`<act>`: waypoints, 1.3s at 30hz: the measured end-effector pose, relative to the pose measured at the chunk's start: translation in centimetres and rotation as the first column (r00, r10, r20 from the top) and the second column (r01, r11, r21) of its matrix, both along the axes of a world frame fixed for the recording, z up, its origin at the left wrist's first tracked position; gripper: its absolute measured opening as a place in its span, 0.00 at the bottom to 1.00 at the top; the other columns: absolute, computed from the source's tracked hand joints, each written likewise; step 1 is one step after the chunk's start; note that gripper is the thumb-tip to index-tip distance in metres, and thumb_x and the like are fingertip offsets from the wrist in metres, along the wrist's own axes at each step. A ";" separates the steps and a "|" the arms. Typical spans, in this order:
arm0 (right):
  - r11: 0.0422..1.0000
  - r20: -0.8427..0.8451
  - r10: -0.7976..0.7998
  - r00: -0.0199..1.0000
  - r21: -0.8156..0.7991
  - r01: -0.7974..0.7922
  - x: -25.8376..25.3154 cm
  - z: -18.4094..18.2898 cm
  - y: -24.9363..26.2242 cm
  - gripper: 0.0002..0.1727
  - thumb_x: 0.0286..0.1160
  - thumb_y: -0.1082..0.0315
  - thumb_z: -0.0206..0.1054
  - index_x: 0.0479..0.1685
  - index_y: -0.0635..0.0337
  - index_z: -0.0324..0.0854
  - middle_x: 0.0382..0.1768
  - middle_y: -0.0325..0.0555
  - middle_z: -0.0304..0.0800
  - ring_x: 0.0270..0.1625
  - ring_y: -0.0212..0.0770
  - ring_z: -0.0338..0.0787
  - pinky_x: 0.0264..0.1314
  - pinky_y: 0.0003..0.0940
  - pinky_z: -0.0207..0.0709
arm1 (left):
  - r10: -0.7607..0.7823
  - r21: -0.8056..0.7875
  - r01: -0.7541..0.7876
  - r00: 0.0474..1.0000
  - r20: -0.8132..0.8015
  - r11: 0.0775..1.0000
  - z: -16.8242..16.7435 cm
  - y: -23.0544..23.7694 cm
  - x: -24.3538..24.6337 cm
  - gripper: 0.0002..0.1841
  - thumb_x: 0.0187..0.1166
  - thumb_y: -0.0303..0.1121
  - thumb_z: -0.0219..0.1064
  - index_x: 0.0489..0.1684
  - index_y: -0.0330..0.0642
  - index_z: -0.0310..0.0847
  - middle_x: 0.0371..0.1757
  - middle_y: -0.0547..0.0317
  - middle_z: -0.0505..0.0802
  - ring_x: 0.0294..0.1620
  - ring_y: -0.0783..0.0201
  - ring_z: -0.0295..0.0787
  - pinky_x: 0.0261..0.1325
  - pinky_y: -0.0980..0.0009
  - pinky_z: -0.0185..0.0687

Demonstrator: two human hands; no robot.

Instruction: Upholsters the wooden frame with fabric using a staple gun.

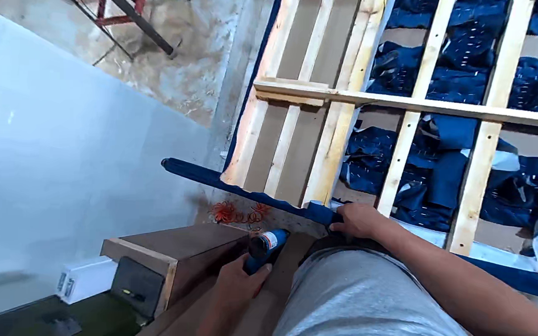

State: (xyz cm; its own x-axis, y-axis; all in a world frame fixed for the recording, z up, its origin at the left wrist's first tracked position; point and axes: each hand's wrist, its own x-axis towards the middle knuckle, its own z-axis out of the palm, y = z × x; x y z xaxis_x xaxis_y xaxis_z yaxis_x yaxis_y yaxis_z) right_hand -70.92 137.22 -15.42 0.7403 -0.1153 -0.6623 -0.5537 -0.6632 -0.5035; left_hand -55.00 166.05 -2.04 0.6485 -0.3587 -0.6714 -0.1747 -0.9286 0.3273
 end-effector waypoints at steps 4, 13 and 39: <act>0.968 0.251 -0.250 0.935 0.084 0.236 -1.5 -2.9 0.4 0.18 0.87 0.49 0.61 0.40 0.50 0.89 0.35 0.44 0.92 0.44 0.48 0.92 0.50 0.58 0.83 | -0.015 0.041 0.020 0.993 -0.115 0.999 -1.8 -0.8 1.2 0.22 0.69 0.53 0.77 0.51 0.45 0.89 0.36 0.58 0.93 0.33 0.61 0.92 0.43 0.54 0.91; 0.930 0.048 -0.366 0.930 0.049 0.363 0.2 -4.3 1.7 0.21 0.88 0.45 0.57 0.44 0.46 0.91 0.42 0.46 0.94 0.53 0.52 0.92 0.55 0.62 0.82 | -0.293 0.019 0.309 0.918 -0.268 0.951 -4.5 -10.2 4.2 0.20 0.80 0.51 0.72 0.51 0.42 0.87 0.29 0.53 0.91 0.27 0.58 0.90 0.37 0.52 0.90; 0.947 0.001 -0.314 0.949 -0.067 0.313 -13.7 0.8 -2.1 0.23 0.80 0.39 0.65 0.46 0.51 0.88 0.38 0.46 0.93 0.46 0.52 0.93 0.52 0.60 0.83 | -0.065 0.053 0.140 0.722 -0.689 0.989 -1.9 -18.9 7.8 0.25 0.88 0.56 0.56 0.57 0.41 0.84 0.23 0.56 0.84 0.19 0.64 0.82 0.25 0.70 0.85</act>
State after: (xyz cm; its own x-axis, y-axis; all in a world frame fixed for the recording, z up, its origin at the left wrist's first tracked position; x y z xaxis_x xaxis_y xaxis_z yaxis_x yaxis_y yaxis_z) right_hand -84.58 135.13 -14.64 0.6532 -0.3842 -0.6525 -0.7439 -0.4865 -0.4582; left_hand -47.18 147.15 -3.90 -0.0368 -0.3067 -0.9511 -0.0339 -0.9508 0.3079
